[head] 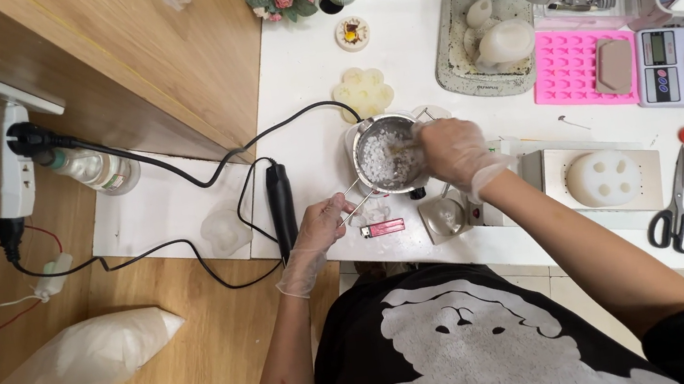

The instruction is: Stirring white wax flakes in a melting pot at a candle studio.

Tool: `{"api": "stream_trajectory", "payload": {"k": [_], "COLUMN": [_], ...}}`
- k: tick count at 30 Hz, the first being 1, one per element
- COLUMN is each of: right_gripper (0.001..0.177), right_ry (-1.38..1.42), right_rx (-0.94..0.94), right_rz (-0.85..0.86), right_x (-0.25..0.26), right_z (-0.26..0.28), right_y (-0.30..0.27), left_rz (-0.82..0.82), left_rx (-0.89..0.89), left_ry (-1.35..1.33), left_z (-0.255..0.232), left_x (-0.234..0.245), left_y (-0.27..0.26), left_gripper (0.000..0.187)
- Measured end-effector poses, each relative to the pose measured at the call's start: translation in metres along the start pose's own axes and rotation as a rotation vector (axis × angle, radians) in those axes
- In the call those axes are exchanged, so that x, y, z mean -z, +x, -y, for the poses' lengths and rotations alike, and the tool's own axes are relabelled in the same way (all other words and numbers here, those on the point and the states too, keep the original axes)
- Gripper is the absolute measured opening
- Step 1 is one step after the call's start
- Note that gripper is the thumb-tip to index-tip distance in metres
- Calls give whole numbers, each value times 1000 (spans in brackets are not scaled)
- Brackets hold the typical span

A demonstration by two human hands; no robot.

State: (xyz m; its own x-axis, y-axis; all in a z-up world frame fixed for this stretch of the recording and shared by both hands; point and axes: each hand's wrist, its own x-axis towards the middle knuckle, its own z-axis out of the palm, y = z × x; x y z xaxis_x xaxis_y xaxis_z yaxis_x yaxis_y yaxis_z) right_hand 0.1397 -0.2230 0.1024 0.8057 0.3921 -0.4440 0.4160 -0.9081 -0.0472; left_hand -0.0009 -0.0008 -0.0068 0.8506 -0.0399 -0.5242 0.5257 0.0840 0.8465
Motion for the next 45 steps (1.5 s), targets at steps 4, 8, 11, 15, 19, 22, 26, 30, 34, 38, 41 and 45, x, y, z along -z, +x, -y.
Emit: {"api": "stream_trajectory", "payload": {"k": [4,8,11,15,19,22,26,30,34,38,41,45], "right_gripper": [21,26,21,45,47,44,31,38,48,43,29,21], "right_ry": [-40,31,-8,74,678,960,1152,1655,1351,1450,1426,1653], "right_rx": [24,301,191,75,125,-5,-134,-346,-330,-470,-455,-339], "right_rz": [-201,-172,-35,-126,-304,-399,-617,-518,-220,85,113,108], "right_x": [-49,-53,-25,-25,-39,-60,-101,-169,-154,-108,-135,-198], "right_z": [-20,-20,-15,-25,-36,-46,-48,-38,-4,17,10,-12], "right_y": [24,30,12,10,-12,-35,-70,-75,-64,-44,-25,1], "left_rz": [-2,-7,-25,-42,-79,-107,-188,-227,-258,-334,-400,-488], "left_rx": [9,-4,7,-16,-64,-109,-53,87,92,26,-8,-87], "left_ry": [7,-2,13,-2,9,-43,-83,-124,-169,-159,-177,-275], "left_z": [6,3,1,-7,3,11,33,63,70,65,45,57], "left_x": [1,3,2,1,5,11,24,34,34,33,19,7], "left_y": [3,2,1,-5,-3,-8,-5,0,-16,-31,-64,-81], "left_gripper": [59,57,54,48,49,53,62,58,54,51,52,52]}}
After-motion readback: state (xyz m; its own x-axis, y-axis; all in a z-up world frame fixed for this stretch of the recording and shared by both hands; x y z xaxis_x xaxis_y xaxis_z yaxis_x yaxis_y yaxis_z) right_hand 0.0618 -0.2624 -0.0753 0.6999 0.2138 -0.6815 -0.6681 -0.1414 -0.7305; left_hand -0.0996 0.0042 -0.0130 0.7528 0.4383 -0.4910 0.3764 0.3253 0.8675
